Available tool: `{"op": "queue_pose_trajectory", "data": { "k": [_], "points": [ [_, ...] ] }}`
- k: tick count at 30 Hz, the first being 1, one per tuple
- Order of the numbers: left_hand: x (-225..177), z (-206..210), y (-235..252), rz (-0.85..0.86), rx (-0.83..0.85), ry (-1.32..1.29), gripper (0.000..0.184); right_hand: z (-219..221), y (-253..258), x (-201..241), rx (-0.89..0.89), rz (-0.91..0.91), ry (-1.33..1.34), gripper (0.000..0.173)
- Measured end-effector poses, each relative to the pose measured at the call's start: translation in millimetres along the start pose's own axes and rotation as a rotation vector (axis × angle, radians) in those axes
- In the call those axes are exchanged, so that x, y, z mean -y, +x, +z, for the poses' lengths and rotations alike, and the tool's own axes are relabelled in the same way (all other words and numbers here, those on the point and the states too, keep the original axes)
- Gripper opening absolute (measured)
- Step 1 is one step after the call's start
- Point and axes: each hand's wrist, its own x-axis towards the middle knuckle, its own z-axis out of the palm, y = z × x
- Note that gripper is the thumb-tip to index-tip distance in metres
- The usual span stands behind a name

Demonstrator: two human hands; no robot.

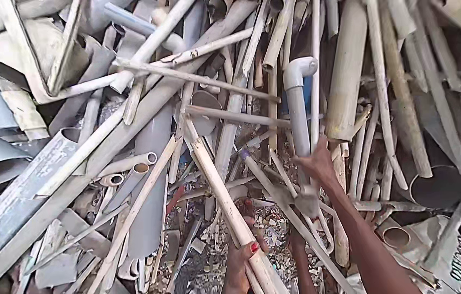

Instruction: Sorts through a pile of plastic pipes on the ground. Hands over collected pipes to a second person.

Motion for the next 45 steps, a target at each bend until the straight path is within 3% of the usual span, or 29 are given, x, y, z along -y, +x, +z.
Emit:
{"op": "queue_pose_trajectory", "data": {
  "k": [4,6,7,9,11,12,16,19,23,25,27,30,33,34,36,38,41,43,45],
  "points": [
    [3.7,-6.6,4.2,-0.060,0.066,-0.016,0.113,-2.9,-125.0,-36.6,0.084,-0.085,0.049,0.104],
    [11.0,-7.6,3.5,-0.095,0.065,-0.033,0.115,1.2,-180.9,-45.6,0.137,-0.119,0.018,0.093],
    [13.4,-3.8,-1.7,-0.099,0.004,-0.022,0.108,3.1,-203.1,-47.1,0.190,-0.116,-0.004,0.084],
    [15.0,8.9,-17.1,-0.070,-0.229,0.086,0.068,1.7,-234.1,-48.0,0.335,-0.094,0.010,0.071],
    [9.5,8.0,-23.7,-0.071,-0.217,0.120,0.047,-2.9,-246.6,-47.9,0.418,-0.120,0.085,0.067],
    [7.9,8.1,-23.2,-0.084,-0.196,0.121,0.045,-3.4,-248.6,-48.7,0.422,-0.156,0.118,0.066],
    [20.7,12.8,-8.1,-0.129,-0.134,0.060,0.071,-1.2,-243.9,-49.3,0.341,-0.408,0.009,0.059],
    [25.9,7.0,-1.9,-0.117,0.032,-0.079,0.080,-6.9,-259.8,-47.8,0.365,-0.554,-0.090,0.059],
    [18.8,-1.2,-6.0,-0.005,-0.098,0.048,0.128,-30.4,-288.5,-61.2,0.474,-0.513,-0.156,0.057],
    [18.5,3.5,-6.6,-0.006,-0.191,0.053,0.137,-34.7,-293.1,-69.2,0.541,-0.454,-0.138,0.061],
    [20.4,5.4,-6.4,-0.011,-0.113,0.005,0.124,-32.5,-297.2,-74.3,0.587,-0.426,-0.110,0.061],
    [16.6,-1.3,-1.4,-0.066,0.209,-0.182,0.109,-28.1,-301.6,-83.0,0.594,-0.505,-0.064,0.055],
    [11.1,2.5,1.7,-0.124,0.326,-0.321,0.093,-27.0,-302.0,-88.0,0.595,-0.568,0.065,0.052],
    [11.1,3.0,2.0,-0.126,0.303,-0.331,0.089,-25.9,-300.7,-89.2,0.574,-0.566,0.142,0.052],
    [8.4,2.4,-1.3,-0.060,0.087,-0.256,0.102,-22.3,-298.0,-88.5,0.506,-0.548,0.262,0.051],
    [7.3,1.3,-3.6,0.021,-0.008,-0.116,0.115,-18.6,-298.1,-85.0,0.476,-0.523,0.179,0.057],
    [9.3,-5.9,-0.2,0.022,0.097,-0.047,0.098,-15.1,-296.2,-81.5,0.579,-0.490,-0.008,0.074],
    [9.5,-6.7,-2.6,0.072,-0.075,0.047,0.083,-18.1,-285.5,-86.7,0.693,-0.459,0.117,0.074],
    [9.9,-7.3,-5.0,0.139,-0.209,0.165,0.068,-19.8,-258.9,-101.1,0.696,-0.394,0.420,0.058]
  ]
}}
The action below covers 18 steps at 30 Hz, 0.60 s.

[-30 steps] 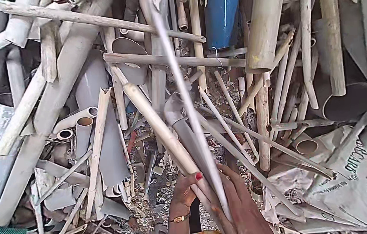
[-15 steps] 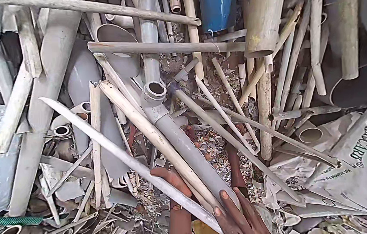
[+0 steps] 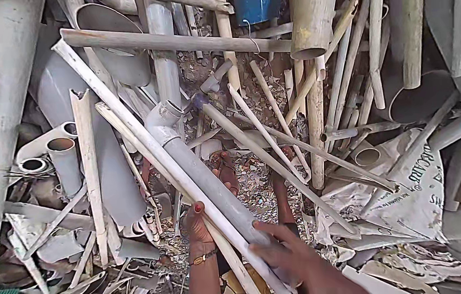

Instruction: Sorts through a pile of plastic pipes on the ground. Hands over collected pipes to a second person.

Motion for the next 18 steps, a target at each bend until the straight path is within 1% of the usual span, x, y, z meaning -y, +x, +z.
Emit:
{"op": "queue_pose_trajectory", "data": {
  "k": [1,2,3,4,5,6,7,8,9,10,11,13,14,15,16,18],
  "points": [
    [1.4,-4.5,-0.7,0.010,-0.005,0.022,0.062,-10.9,10.4,-17.4,-0.102,-0.024,0.054,0.055],
    [2.8,-10.4,0.1,-0.023,0.069,-0.025,0.068,-22.6,24.3,-37.0,-0.232,0.012,0.023,0.051],
    [3.8,-10.3,1.1,-0.068,0.165,-0.089,0.073,-36.4,40.3,-56.9,-0.349,0.120,-0.100,0.041],
    [5.7,-6.9,2.3,-0.090,0.221,-0.131,0.075,-51.9,57.8,-75.8,-0.410,0.303,-0.269,0.036],
    [7.7,-4.1,3.1,-0.099,0.254,-0.159,0.074,-64.7,75.7,-95.1,-0.394,0.523,-0.416,0.038],
    [9.5,-2.4,3.6,-0.103,0.281,-0.179,0.072,-72.2,92.5,-115.6,-0.326,0.729,-0.520,0.045],
    [10.5,-1.4,3.6,-0.109,0.303,-0.195,0.070,-73.2,105.4,-138.9,-0.273,0.850,-0.580,0.050],
    [11.3,-0.3,3.2,-0.113,0.317,-0.203,0.069,-69.4,113.3,-158.7,-0.237,0.891,-0.612,0.050],
    [12.3,-0.1,2.4,-0.112,0.317,-0.202,0.068,-63.0,117.9,-169.9,-0.194,0.892,-0.650,0.046],
    [13.1,-1.1,2.5,-0.106,0.317,-0.192,0.068,-56.8,120.2,-171.5,-0.169,0.856,-0.695,0.042],
    [13.7,-3.4,3.6,-0.105,0.333,-0.187,0.067,-52.4,120.7,-165.3,-0.188,0.799,-0.728,0.040],
    [15.5,-9.6,6.3,-0.104,0.418,-0.209,0.068,-49.7,118.6,-145.0,-0.332,0.652,-0.757,0.035],
    [16.7,-8.3,4.3,-0.097,0.393,-0.211,0.068,-49.6,117.1,-137.1,-0.401,0.586,-0.757,0.032],
    [18.8,-8.5,2.5,-0.104,0.386,-0.226,0.068,-51.4,116.9,-132.3,-0.433,0.568,-0.755,0.029],
    [21.4,-7.2,1.5,-0.105,0.371,-0.231,0.069,-56.2,119.1,-131.5,-0.429,0.602,-0.738,0.031],
    [24.8,-3.3,0.2,-0.112,0.323,-0.226,0.070,-66.3,128.6,-143.1,-0.359,0.736,-0.629,0.045]
  ]
}}
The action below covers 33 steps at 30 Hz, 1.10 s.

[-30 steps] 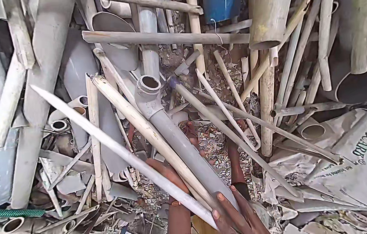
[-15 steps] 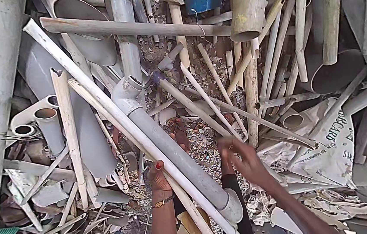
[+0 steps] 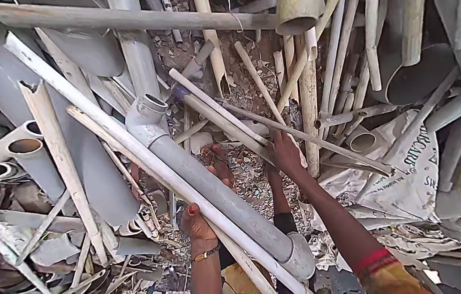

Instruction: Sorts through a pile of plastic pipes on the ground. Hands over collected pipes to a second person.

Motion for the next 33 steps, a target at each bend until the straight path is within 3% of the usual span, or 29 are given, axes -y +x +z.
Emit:
{"op": "queue_pose_trajectory", "data": {
  "k": [2,5,8,11,13,18,23,29,33],
  "points": [
    [-0.1,1.1,2.8,0.003,-0.006,0.044,0.069,13.8,22.6,-4.6,0.084,0.042,0.053,0.056],
    [-0.2,0.2,4.0,-0.004,0.028,0.097,0.070,31.3,30.1,-13.3,0.001,0.053,0.104,0.048],
    [-1.6,2.6,5.0,-0.013,0.051,0.088,0.071,26.4,22.6,-12.9,-0.067,-0.048,0.020,0.042],
    [-2.1,0.8,5.8,-0.026,0.069,0.078,0.072,5.7,-2.2,0.1,-0.361,-0.252,-0.036,0.048],
    [0.5,-1.7,2.8,-0.029,0.075,0.069,0.072,-9.9,-9.5,-2.8,-0.461,-0.266,-0.087,0.048],
    [12.5,1.9,3.1,-0.011,0.071,0.093,0.068,-26.1,18.2,-50.0,-0.200,-0.028,-0.076,0.050],
    [20.3,12.0,2.5,-0.015,0.098,0.093,0.067,-58.7,-11.2,-8.0,-0.146,-0.149,-0.006,0.035],
    [27.8,17.4,3.5,0.012,0.086,0.187,0.065,-66.7,71.3,7.5,-0.091,0.041,0.133,0.067],
    [27.3,18.4,6.9,-0.004,0.165,0.170,0.071,-88.2,99.6,-10.4,0.249,-0.029,0.191,0.062]
  ]
}}
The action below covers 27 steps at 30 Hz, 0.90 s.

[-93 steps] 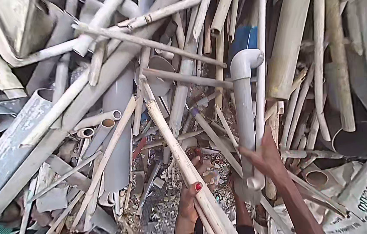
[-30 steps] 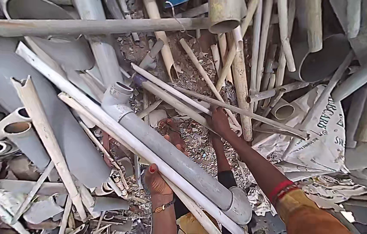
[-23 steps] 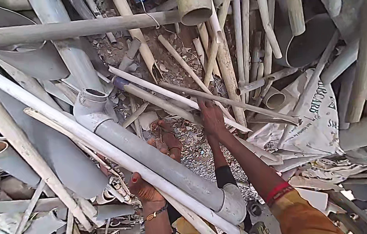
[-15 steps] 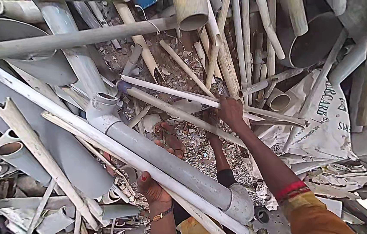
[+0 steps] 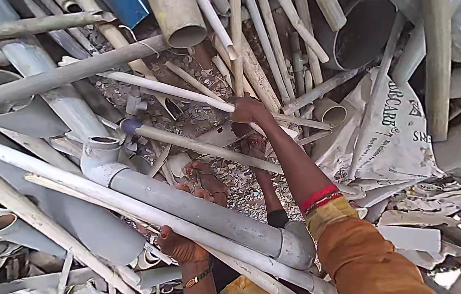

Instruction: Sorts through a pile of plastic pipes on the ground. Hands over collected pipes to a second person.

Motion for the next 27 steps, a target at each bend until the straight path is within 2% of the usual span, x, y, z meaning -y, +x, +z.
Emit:
{"op": "queue_pose_trajectory", "data": {
  "k": [4,6,8,10,12,14,17,20,22,24,27],
  "points": [
    [2.9,7.0,1.8,0.005,-0.018,0.038,0.070,-12.4,-7.3,-13.9,0.399,-0.182,0.307,0.024],
    [4.4,8.5,3.1,0.010,-0.035,0.037,0.072,-8.3,-3.2,-15.2,0.458,-0.187,0.376,0.024],
    [5.2,11.4,5.6,0.005,-0.037,0.028,0.075,1.9,1.5,-12.3,0.326,-0.167,0.380,0.037],
    [5.3,14.3,8.2,0.003,-0.027,0.016,0.076,7.2,-3.5,-8.3,0.208,-0.135,0.393,0.057],
    [4.3,19.0,11.1,-0.017,0.011,-0.009,0.071,10.8,-16.1,-0.4,0.094,-0.112,0.290,0.067],
    [3.5,22.3,13.5,-0.032,0.049,-0.010,0.065,26.1,-40.3,8.0,-0.135,-0.183,0.161,0.060],
    [2.3,21.1,15.5,-0.026,0.028,-0.024,0.065,40.4,-66.1,10.7,-0.494,-0.445,-0.014,0.052],
    [0.2,17.8,16.8,0.006,-0.015,0.002,0.064,9.2,-104.2,0.2,-0.670,-0.669,-0.258,0.032],
    [-3.7,16.5,16.6,-0.013,0.014,-0.040,0.063,-13.1,-132.9,-2.2,-0.824,-0.780,-0.222,0.024],
    [-5.2,16.0,16.3,0.000,0.002,-0.065,0.063,-32.6,-149.0,1.5,-0.921,-0.766,-0.002,0.025],
    [-4.9,21.0,14.5,0.031,-0.081,-0.004,0.059,-58.6,-136.7,6.7,-0.868,-0.448,0.361,0.018]
  ]
}}
